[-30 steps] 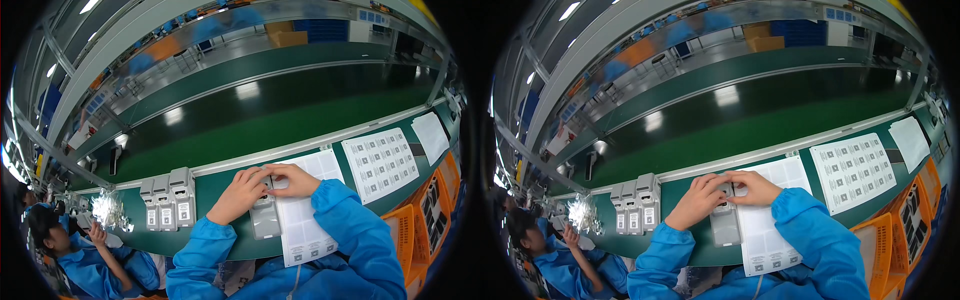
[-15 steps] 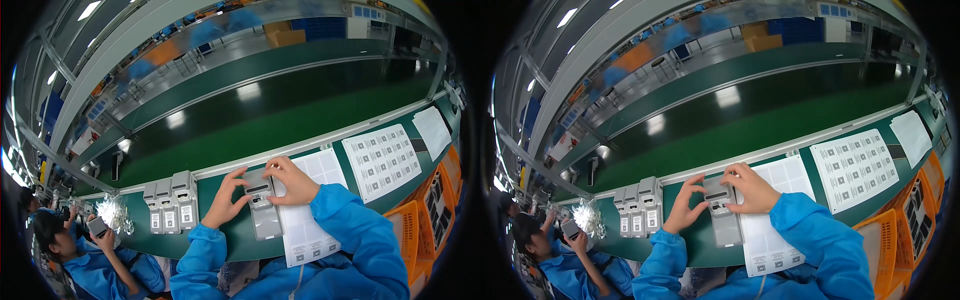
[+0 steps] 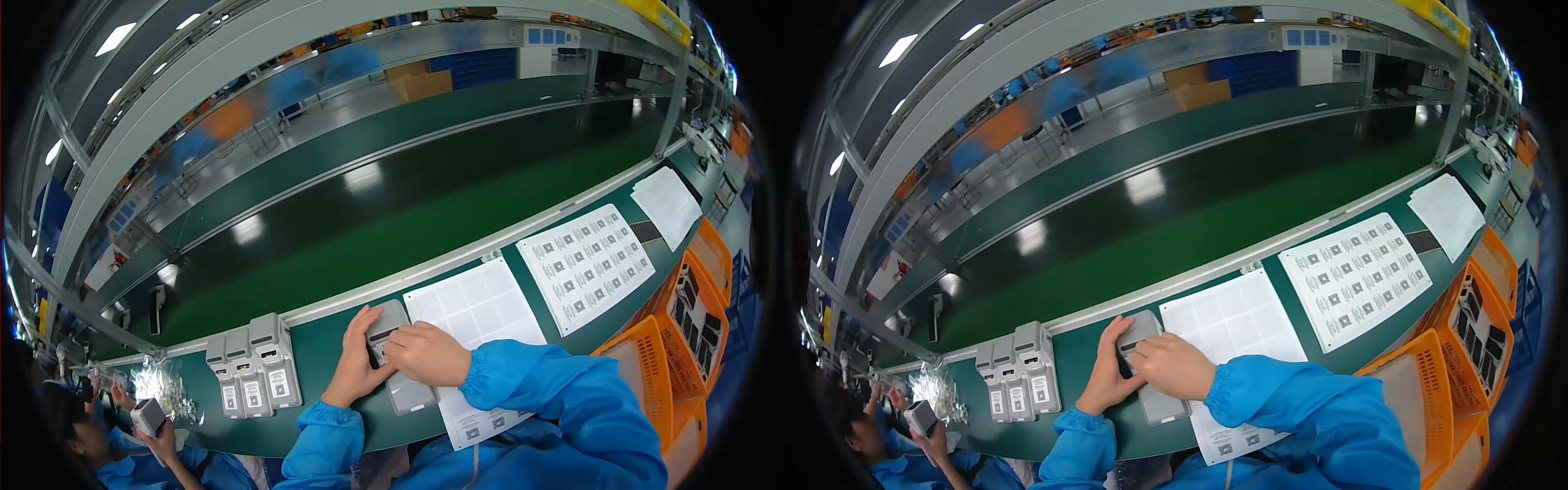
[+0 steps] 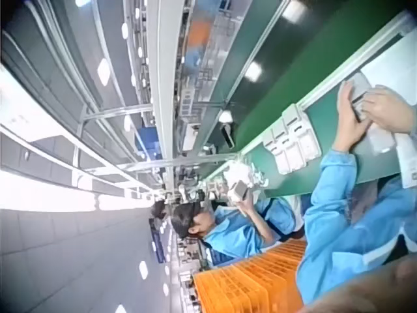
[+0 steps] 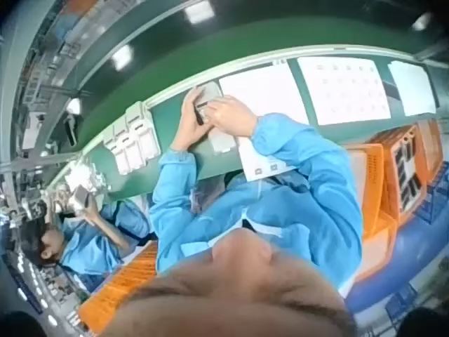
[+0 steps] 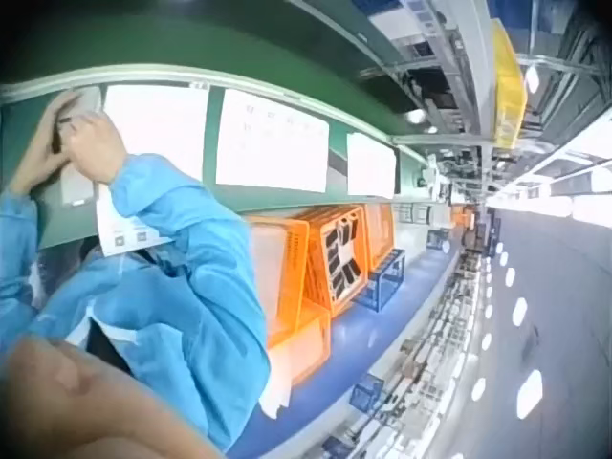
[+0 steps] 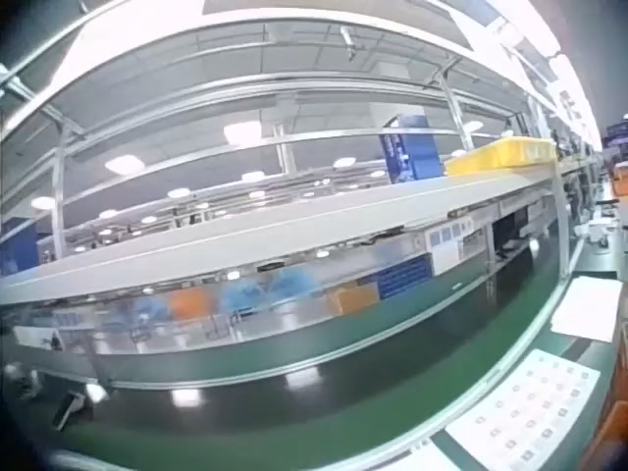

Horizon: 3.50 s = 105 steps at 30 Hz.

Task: The person applies identification stickers to the back of small electronic devices by hand, taking them from a sticker sheet and affixing them to the devices.

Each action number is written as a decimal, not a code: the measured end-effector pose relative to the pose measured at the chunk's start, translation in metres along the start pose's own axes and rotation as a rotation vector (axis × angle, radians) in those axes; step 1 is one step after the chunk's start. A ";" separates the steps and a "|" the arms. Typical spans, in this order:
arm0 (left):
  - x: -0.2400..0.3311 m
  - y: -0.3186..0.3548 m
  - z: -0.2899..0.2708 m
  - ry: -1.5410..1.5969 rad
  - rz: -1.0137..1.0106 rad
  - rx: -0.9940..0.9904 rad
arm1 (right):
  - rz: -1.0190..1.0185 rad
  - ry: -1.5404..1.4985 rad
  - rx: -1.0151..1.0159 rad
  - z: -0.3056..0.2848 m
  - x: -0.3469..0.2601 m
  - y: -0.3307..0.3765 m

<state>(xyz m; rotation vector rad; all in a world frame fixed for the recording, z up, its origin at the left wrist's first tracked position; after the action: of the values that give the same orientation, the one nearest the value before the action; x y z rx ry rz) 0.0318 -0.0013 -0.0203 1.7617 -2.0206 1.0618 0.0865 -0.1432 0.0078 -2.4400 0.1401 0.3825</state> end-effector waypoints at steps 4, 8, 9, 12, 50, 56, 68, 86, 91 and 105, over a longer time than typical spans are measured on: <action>-0.005 0.002 -0.003 0.006 0.024 0.007 | 0.153 -0.395 -0.012 -0.031 -0.004 -0.013; 0.004 -0.002 -0.004 -0.009 -0.013 -0.008 | 0.487 -0.327 -0.075 -0.094 0.108 -0.005; 0.006 -0.002 -0.003 -0.006 -0.006 -0.007 | 0.552 -0.194 0.009 -0.110 0.141 0.009; 0.003 -0.002 -0.002 -0.005 0.021 -0.007 | 0.682 -0.077 -0.033 -0.125 0.207 0.046; 0.190 0.009 0.177 -0.164 0.215 -0.249 | 0.592 -0.077 0.075 -0.174 -0.005 0.238; 0.194 0.007 0.174 -0.160 0.194 -0.229 | 0.589 -0.016 0.063 -0.171 0.000 0.233; 0.189 0.009 0.178 -0.120 0.201 -0.252 | 0.542 0.043 0.079 -0.171 -0.005 0.230; 0.106 0.028 0.045 0.270 -0.241 -0.029 | 0.677 -0.489 0.064 -0.154 0.003 0.102; 0.062 0.060 0.007 0.350 -0.289 0.169 | 0.612 -0.684 -0.122 -0.061 0.011 0.049; 0.036 0.071 0.008 0.249 -0.392 0.142 | 0.638 -0.706 -0.169 -0.002 0.023 0.043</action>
<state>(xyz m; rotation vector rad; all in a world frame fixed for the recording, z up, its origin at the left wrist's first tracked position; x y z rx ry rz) -0.0408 -0.0335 -0.0285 1.8813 -1.4121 1.2401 0.1005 -0.1786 -0.0233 -2.2113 0.5910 1.5490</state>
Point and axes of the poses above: each hand's wrist, its own y-axis away from the middle knuckle, its own z-axis out of the palm, x = y × z, the point moved 6 cm from there along -y, towards the middle knuckle, and after that the axes turned 2 degrees about -y, right-handed, at the moved point
